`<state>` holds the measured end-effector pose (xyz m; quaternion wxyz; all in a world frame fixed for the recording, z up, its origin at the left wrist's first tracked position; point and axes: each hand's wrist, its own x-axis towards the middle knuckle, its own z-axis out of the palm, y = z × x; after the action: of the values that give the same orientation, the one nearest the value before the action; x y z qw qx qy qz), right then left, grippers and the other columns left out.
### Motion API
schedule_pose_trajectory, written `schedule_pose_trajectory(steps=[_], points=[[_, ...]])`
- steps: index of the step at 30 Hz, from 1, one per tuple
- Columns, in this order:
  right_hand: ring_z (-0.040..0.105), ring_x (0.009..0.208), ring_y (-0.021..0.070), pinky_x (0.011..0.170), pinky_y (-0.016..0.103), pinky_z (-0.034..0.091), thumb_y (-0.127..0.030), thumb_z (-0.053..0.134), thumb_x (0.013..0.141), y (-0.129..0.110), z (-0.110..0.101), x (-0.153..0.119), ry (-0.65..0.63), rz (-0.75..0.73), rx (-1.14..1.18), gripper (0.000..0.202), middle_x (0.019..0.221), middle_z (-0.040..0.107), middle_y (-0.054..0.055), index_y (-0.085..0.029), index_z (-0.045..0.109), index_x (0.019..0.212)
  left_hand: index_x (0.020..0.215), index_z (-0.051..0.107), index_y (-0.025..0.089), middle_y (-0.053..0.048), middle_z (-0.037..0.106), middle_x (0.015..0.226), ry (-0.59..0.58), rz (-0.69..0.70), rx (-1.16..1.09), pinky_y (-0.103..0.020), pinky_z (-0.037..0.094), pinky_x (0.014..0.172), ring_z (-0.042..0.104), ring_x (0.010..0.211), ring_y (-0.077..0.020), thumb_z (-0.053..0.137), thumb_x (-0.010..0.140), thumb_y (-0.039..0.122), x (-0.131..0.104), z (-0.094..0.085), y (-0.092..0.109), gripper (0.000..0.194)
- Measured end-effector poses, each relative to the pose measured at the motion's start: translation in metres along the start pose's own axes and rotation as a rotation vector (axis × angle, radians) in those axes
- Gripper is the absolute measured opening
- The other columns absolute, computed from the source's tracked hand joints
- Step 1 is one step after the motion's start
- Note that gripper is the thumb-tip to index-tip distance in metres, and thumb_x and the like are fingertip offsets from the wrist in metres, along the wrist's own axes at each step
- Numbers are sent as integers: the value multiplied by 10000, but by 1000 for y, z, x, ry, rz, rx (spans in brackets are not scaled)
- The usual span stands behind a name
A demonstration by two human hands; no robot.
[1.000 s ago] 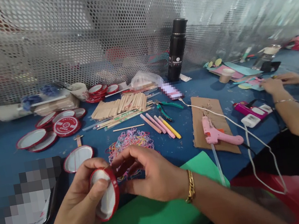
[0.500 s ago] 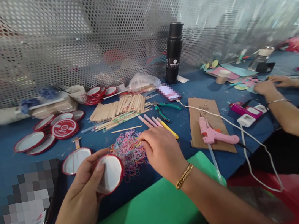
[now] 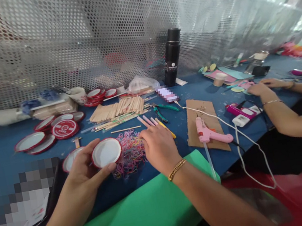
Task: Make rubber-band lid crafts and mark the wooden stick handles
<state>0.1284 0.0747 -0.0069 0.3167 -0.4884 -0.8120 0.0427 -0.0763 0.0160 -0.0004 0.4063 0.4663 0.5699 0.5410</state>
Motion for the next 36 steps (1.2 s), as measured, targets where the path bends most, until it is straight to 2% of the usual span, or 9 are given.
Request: schedule_pose_trajectory(steps=[2,8,15,21,24,26,28,33,36], points=[[632,1036,275,951,442,476,-98,608,919,2,0,0,-3,8,-11,151,1005,731,81,-183,713,986,1395,507,248,-66,656,1342,-7,35,29,-440,515,1068,634,1215,-284,849,687,360,2,0,-1,794],[617,1018,266,929,416,465,-104,604,929,0,-2,2,4,0,-29,165,999,724,67,-194,726,995,1426,501,250,-67,694,1300,-39,55,57,-458,548,1028,682,1152,-295,826,687,366,4,1,-2,816],[601,1059,262,957,421,428,-201,613,965,-4,6,9,-3,-4,-86,159,1047,723,60,-243,759,1011,1435,495,236,-68,705,1242,-32,60,71,-456,569,977,694,1081,-284,841,665,380,7,0,-7,857],[650,994,286,877,452,442,-101,578,916,-25,-11,26,-184,-68,-288,225,979,747,85,-224,763,946,1422,500,241,-61,715,1255,-67,61,-1,-429,561,994,701,1090,-269,849,665,352,10,1,-9,841],[690,873,269,754,395,450,-91,587,887,-34,-22,42,-336,-61,-338,224,930,760,104,-204,770,949,1419,507,238,-68,716,1253,-44,56,-8,-431,568,981,703,1084,-274,857,662,350,12,3,-10,841],[699,854,259,702,362,438,-92,585,888,-34,-24,51,-364,-52,-329,247,955,768,110,-204,770,1007,1421,502,228,-80,718,1242,-17,31,-19,-441,581,954,710,1059,-277,851,673,346,15,6,-10,834],[700,872,258,691,352,431,-97,580,897,-31,-23,56,-340,-45,-318,255,974,772,107,-205,767,1034,1416,497,218,-90,719,1230,-3,23,-34,-451,592,928,719,1021,-273,843,682,333,21,10,-8,819],[682,929,241,747,342,437,-117,596,917,-14,-10,54,-215,9,-259,203,978,773,81,-211,767,971,1366,506,227,-107,652,1342,15,228,-51,-438,577,972,684,1142,-273,832,691,276,32,23,-6,751],[673,923,239,763,343,441,-124,619,912,-5,-4,52,-209,46,-231,179,957,778,72,-215,772,926,1362,512,253,-101,601,1431,3,270,-58,-439,566,1000,653,1216,-274,800,742,265,34,24,-10,684]])
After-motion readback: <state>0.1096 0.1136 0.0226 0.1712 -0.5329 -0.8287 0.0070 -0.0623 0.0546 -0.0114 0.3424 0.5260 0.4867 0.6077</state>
